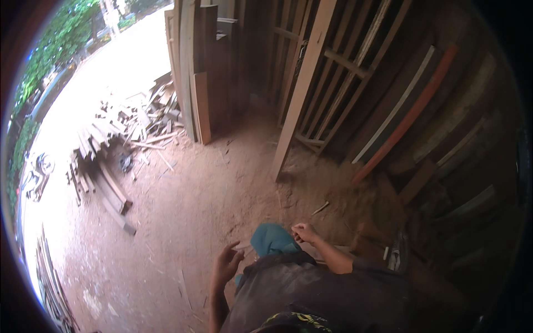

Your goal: The person picks up a long wooden plank and places it onto a partially assembled wooden door frame. They then use a hammer to tap the plank into place, adjusting its position several times. The person continues to hammer the plank along its length to secure it to the door frame.

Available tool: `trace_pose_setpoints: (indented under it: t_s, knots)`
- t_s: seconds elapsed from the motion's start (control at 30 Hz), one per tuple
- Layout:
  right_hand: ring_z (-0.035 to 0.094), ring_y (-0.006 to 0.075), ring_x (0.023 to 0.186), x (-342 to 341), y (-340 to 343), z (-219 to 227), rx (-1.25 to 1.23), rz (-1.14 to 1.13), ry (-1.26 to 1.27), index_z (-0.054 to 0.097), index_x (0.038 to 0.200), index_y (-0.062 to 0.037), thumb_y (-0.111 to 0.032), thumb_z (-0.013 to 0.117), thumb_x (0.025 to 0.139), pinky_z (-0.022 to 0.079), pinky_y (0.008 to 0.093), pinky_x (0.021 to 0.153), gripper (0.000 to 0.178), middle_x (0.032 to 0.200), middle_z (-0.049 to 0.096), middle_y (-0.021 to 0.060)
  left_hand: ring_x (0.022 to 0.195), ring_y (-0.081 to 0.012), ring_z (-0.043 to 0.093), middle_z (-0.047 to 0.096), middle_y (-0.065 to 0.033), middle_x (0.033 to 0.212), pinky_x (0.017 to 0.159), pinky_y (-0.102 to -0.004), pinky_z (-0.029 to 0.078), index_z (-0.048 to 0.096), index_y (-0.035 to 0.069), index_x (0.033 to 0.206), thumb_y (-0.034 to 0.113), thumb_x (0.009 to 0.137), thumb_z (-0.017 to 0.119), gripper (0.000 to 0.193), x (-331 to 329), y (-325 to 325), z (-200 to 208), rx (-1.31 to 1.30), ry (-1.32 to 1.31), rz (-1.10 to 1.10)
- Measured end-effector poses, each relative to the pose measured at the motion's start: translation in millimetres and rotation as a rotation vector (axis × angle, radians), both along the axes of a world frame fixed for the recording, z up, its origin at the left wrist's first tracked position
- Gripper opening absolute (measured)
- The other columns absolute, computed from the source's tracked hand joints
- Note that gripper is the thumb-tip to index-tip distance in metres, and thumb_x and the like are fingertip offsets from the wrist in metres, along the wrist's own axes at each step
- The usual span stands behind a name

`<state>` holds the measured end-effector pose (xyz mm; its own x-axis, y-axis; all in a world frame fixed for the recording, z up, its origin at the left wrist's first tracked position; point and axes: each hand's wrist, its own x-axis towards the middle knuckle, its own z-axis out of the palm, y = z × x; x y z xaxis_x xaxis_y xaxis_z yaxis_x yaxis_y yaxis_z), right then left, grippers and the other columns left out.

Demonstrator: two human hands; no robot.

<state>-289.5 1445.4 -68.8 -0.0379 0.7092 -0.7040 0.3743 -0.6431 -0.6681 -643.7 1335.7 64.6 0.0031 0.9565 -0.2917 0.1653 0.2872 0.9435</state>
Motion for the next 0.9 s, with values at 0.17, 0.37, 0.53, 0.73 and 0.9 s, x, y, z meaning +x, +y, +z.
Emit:
trace_pose_setpoints:
  t_s: [0.17,0.37,0.53,0.73,0.9]
  knots:
    - [0.067,0.0117,0.069,13,112,-19,0.028,-0.144,0.002,0.070,0.108,-0.0013,-0.031,0.066,0.102,0.056,0.0288,0.059,0.031,0.087,0.071,0.0051,0.090,-0.0195,0.073,0.074,-0.0139,0.093,0.082,-0.0327,0.056,0.061,-0.001,0.136,0.024,0.101,0.069,0.044,-24,93,-34,-0.053,-0.029,-0.022]
    - [0.068,0.0118,0.068,32,327,7,0.331,-0.318,0.104,0.069,0.111,-0.0001,-0.031,0.067,0.101,0.054,0.0261,0.056,0.032,0.087,0.070,0.0057,0.086,-0.0206,0.073,0.076,-0.0160,0.091,0.080,-0.0344,0.057,0.063,-0.001,0.133,0.022,0.099,0.070,0.042,-45,245,-48,-0.020,0.238,-0.020]
    - [0.069,0.0131,0.070,61,499,104,0.672,-0.396,0.064,0.066,0.120,0.0006,-0.033,0.066,0.102,0.056,0.0276,0.058,0.038,0.095,0.071,0.0071,0.082,-0.0200,0.074,0.076,-0.0146,0.086,0.076,-0.0339,0.057,0.065,-0.002,0.130,0.021,0.097,0.071,0.040,-38,341,-63,-0.028,0.215,0.001]
    - [0.066,0.0273,0.114,74,617,199,1.010,-0.489,-0.305,0.054,0.143,0.0044,-0.052,0.065,0.097,0.053,0.0399,0.097,0.073,0.128,0.065,0.0200,0.082,-0.0155,0.070,0.075,-0.0097,0.090,0.073,-0.0300,0.057,0.064,0.004,0.136,0.024,0.101,0.070,0.041,-44,431,-171,0.078,0.062,-0.202]
    - [0.061,0.0291,0.123,73,674,244,1.102,-0.597,-0.394,0.046,0.146,0.0082,-0.053,0.067,0.096,0.052,0.0403,0.099,0.082,0.140,0.055,0.0223,0.081,-0.0165,0.071,0.076,-0.0092,0.090,0.073,-0.0304,0.057,0.066,0.002,0.133,0.022,0.101,0.069,0.038,-44,529,-192,0.206,0.035,-0.379]
